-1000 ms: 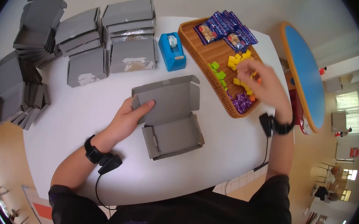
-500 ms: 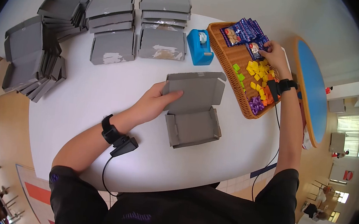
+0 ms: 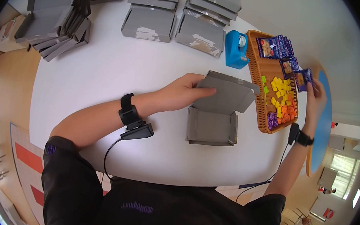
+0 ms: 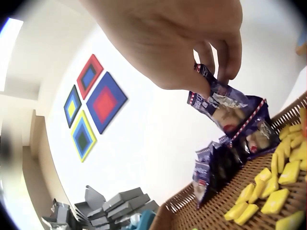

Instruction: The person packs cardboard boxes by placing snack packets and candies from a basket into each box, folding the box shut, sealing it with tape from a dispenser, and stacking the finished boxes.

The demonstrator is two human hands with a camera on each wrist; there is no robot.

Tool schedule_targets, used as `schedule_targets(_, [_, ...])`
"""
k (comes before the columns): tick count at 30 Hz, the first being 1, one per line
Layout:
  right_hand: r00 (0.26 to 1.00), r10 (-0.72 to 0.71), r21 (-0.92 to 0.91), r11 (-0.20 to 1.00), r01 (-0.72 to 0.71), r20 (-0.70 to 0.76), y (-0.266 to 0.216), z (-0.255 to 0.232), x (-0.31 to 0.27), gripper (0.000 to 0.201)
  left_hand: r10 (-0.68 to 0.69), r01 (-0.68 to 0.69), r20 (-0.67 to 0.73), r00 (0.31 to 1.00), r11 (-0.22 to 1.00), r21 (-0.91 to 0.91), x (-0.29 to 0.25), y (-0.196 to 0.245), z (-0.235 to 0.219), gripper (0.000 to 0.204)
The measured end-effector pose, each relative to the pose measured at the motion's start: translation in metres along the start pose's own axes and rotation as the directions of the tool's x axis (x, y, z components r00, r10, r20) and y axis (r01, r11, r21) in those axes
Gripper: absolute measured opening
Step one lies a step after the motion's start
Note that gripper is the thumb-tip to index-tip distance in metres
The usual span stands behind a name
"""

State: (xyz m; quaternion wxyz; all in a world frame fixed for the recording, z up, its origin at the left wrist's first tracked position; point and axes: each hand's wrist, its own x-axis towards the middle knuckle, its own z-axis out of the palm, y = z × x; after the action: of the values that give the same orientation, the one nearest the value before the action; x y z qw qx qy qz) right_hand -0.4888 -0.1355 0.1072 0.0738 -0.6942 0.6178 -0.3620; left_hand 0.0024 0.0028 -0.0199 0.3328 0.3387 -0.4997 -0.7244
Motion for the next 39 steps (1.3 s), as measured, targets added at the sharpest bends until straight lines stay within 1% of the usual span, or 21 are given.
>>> schedule_targets(1, [0.999,0.017,0.057,0.998,-0.015,-0.043,-0.031,-0.007,-0.019,0.027,-0.003,0.003,0.003,1.000,1.000,-0.028,-0.002,0.006,0.001,0.043])
schedule_targets(3, [0.991,0.074,0.311,0.950,-0.035,-0.112,-0.092,-0.011,-0.065,0.025,-0.019,0.019,0.005,1.000,0.998,-0.062,-0.006,0.010,0.004,0.043])
schedule_targets(5, [1.000,-0.006,0.329,0.944,0.001,0.017,-0.117,-0.008,-0.105,0.028,0.042,-0.047,-0.029,0.999,0.985,-0.166,-0.007,0.009,0.008,0.042])
schedule_targets(6, [0.986,-0.042,0.427,0.904,-0.030,0.159,-0.136,0.005,-0.127,0.029,0.029,-0.032,-0.020,0.999,0.985,-0.168,-0.007,0.009,0.010,0.042])
schedule_targets(7, [0.953,-0.092,0.515,0.854,-0.074,0.289,-0.157,0.023,-0.147,0.031,0.025,-0.027,-0.013,1.000,0.980,-0.198,-0.008,0.009,0.012,0.041])
schedule_targets(9, [0.819,-0.215,0.423,0.905,-0.037,0.531,-0.190,0.055,-0.166,0.034,0.013,-0.011,0.007,1.000,0.975,-0.224,-0.009,0.010,0.015,0.041])
schedule_targets(10, [0.781,-0.291,0.393,0.917,0.064,0.553,-0.197,0.068,-0.170,0.034,0.032,-0.030,0.006,0.999,0.981,-0.192,-0.010,0.011,0.016,0.040])
schedule_targets(11, [0.731,-0.363,0.365,0.916,0.167,0.577,-0.200,0.080,-0.174,0.034,0.052,-0.051,0.002,0.999,0.986,-0.161,-0.011,0.011,0.017,0.039])
schedule_targets(12, [0.735,-0.358,0.368,0.916,0.159,0.575,-0.204,0.091,-0.180,0.034,0.044,-0.042,0.006,0.999,0.987,-0.157,-0.011,0.009,0.018,0.039])
schedule_targets(14, [0.788,-0.240,0.370,0.929,0.017,0.567,-0.209,0.109,-0.190,0.035,0.141,-0.140,0.000,0.990,0.984,-0.113,-0.010,0.003,0.019,0.034])
schedule_targets(15, [0.789,-0.239,0.374,0.927,0.013,0.567,-0.209,0.114,-0.193,0.035,0.135,-0.135,-0.001,0.991,0.985,-0.110,-0.011,0.002,0.020,0.034])
schedule_targets(17, [0.830,-0.250,0.298,0.948,0.107,0.498,-0.209,0.120,-0.198,0.035,0.226,-0.225,-0.004,0.974,0.970,-0.095,-0.010,-0.001,0.021,0.034])
schedule_targets(20, [0.845,-0.315,0.230,0.945,0.234,0.432,-0.207,0.123,-0.198,0.036,0.227,-0.227,-0.003,0.974,0.973,-0.049,-0.010,0.000,0.021,0.035])
schedule_targets(21, [0.842,-0.311,0.231,0.946,0.229,0.441,-0.207,0.123,-0.198,0.036,0.221,-0.221,-0.008,0.975,0.974,-0.057,-0.011,0.001,0.022,0.035])
schedule_targets(23, [0.846,-0.341,0.116,0.939,0.323,0.410,-0.207,0.124,-0.198,0.035,0.224,-0.225,-0.024,0.974,0.970,-0.090,-0.012,0.003,0.024,0.034])
schedule_targets(26, [0.826,-0.252,0.089,0.967,0.240,0.505,-0.202,0.125,-0.205,0.035,0.268,-0.269,-0.016,0.963,0.962,-0.049,-0.010,0.001,0.023,0.034])
schedule_targets(30, [0.778,-0.301,0.126,0.952,0.279,0.552,-0.203,0.123,-0.205,0.036,0.237,-0.237,-0.008,0.971,0.971,-0.006,-0.011,0.002,0.020,0.037])
schedule_targets(32, [0.774,-0.317,0.171,0.948,0.268,0.548,-0.202,0.121,-0.205,0.040,0.224,-0.235,0.110,0.968,0.967,0.102,-0.013,0.004,0.016,0.053])
schedule_targets(33, [0.774,-0.314,0.173,0.949,0.263,0.549,-0.200,0.120,-0.205,0.040,0.219,-0.230,0.110,0.969,0.968,0.102,-0.014,0.008,0.014,0.053])
schedule_targets(35, [0.760,-0.318,0.170,0.948,0.270,0.567,-0.196,0.118,-0.204,0.042,0.175,-0.236,0.260,0.950,0.945,0.227,-0.015,0.018,0.010,0.079])
schedule_targets(39, [0.774,-0.298,0.147,0.954,0.261,0.559,-0.190,0.116,-0.209,0.044,0.142,-0.257,0.307,0.941,0.890,0.377,-0.014,0.021,0.011,0.094])
